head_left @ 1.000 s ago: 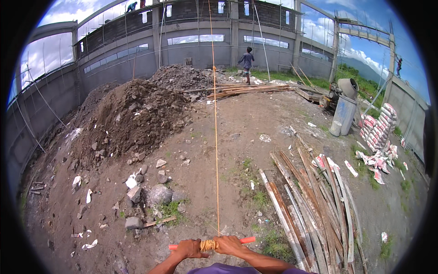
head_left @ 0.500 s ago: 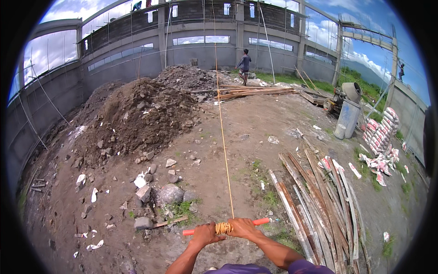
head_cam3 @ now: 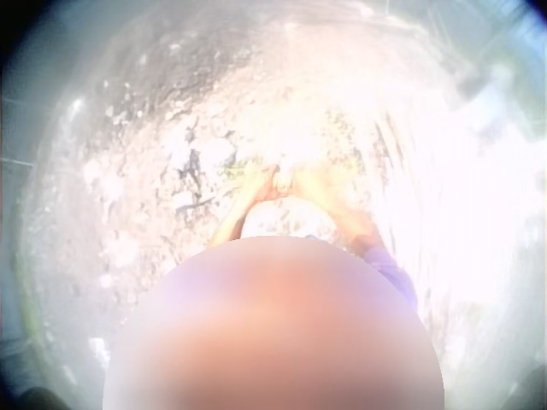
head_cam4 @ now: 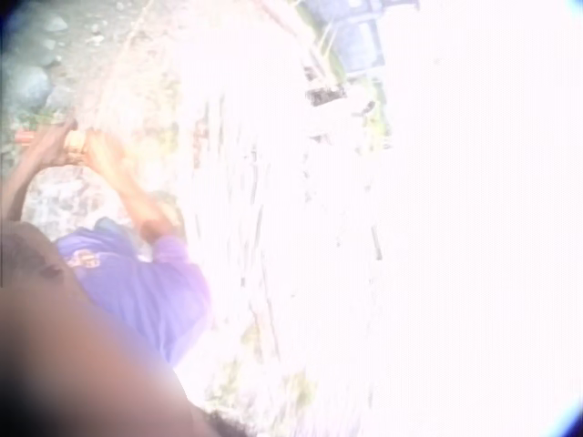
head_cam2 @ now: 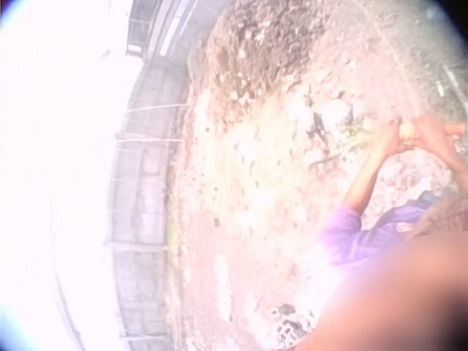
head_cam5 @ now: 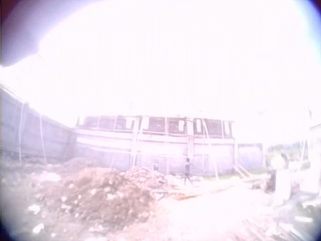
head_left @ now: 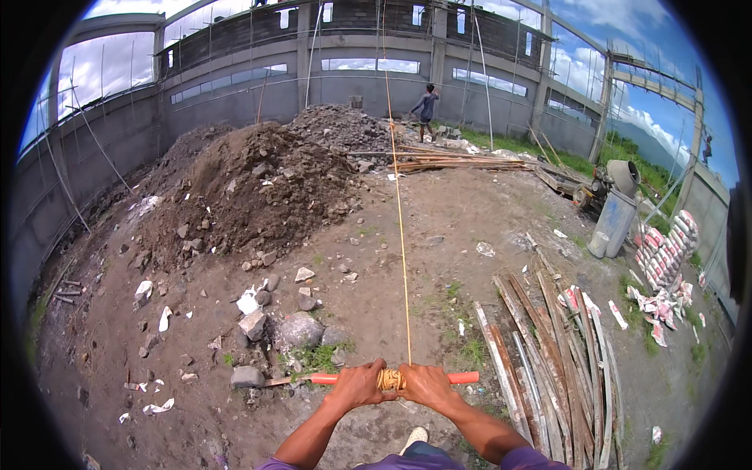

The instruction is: The person stands on an unfinished construction floor holding a red handle wrapped with rope, keeping a long rope line taut that extends across the site toward another worker. They adjust their grip and reposition the handle while maintaining tension on the line.

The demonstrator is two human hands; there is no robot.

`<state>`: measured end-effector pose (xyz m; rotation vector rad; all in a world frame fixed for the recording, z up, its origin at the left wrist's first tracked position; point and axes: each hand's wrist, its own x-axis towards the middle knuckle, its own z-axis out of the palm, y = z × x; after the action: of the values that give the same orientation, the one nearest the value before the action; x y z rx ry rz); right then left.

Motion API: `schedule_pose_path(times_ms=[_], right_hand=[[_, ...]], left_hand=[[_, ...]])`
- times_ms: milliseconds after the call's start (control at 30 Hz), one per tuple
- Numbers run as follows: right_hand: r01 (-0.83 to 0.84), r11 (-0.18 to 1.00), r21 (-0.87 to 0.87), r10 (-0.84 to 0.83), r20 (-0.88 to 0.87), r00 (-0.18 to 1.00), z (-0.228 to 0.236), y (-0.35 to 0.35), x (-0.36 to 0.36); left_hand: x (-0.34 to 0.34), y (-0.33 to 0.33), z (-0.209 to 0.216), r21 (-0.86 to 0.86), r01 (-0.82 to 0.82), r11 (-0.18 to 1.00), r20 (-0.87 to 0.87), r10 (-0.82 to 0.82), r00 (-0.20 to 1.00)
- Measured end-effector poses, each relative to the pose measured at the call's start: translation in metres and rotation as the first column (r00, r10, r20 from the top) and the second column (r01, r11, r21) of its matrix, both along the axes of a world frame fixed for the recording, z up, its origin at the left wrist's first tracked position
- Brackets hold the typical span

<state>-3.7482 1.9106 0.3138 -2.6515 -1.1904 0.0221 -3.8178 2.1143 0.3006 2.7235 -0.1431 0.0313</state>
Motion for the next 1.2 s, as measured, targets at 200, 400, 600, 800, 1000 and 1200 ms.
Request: schedule_pose_path(times_ms=[200, 400, 600, 800, 1000, 1200], right_hand=[[0.005, 0.998, 0.065, 0.006, -0.175, 0.985, -0.030, -0.009, 0.047], [-0.087, 0.987, 0.133, 0.110, -0.176, 0.978, -0.038, -0.039, 0.114], [-0.178, 0.970, 0.164, 0.205, -0.168, 0.964, -0.043, -0.057, 0.176], [-0.196, 0.968, 0.158, 0.214, -0.110, 0.971, -0.047, -0.066, 0.234], [-0.278, 0.933, 0.227, 0.323, -0.194, 0.926, -0.029, -0.065, 0.310], [-0.069, 0.984, 0.164, 0.087, -0.106, 0.991, -0.038, -0.058, 0.384]], left_hand=[[0.023, 0.010, -0.017, -0.032, 0.057, 0.998, -0.044, -0.059, 0.997], [0.046, 0.027, -0.021, 0.281, 0.069, 0.957, -0.186, -0.016, 0.982], [0.118, -0.021, -0.025, 0.328, -0.063, 0.942, -0.202, 0.135, 0.970], [0.177, -0.045, -0.031, 0.227, -0.118, 0.967, -0.058, 0.135, 0.989], [0.245, -0.025, -0.032, 0.259, -0.154, 0.953, -0.021, 0.165, 0.986], [0.333, 0.019, -0.044, 0.229, -0.137, 0.964, 0.065, 0.125, 0.990]])
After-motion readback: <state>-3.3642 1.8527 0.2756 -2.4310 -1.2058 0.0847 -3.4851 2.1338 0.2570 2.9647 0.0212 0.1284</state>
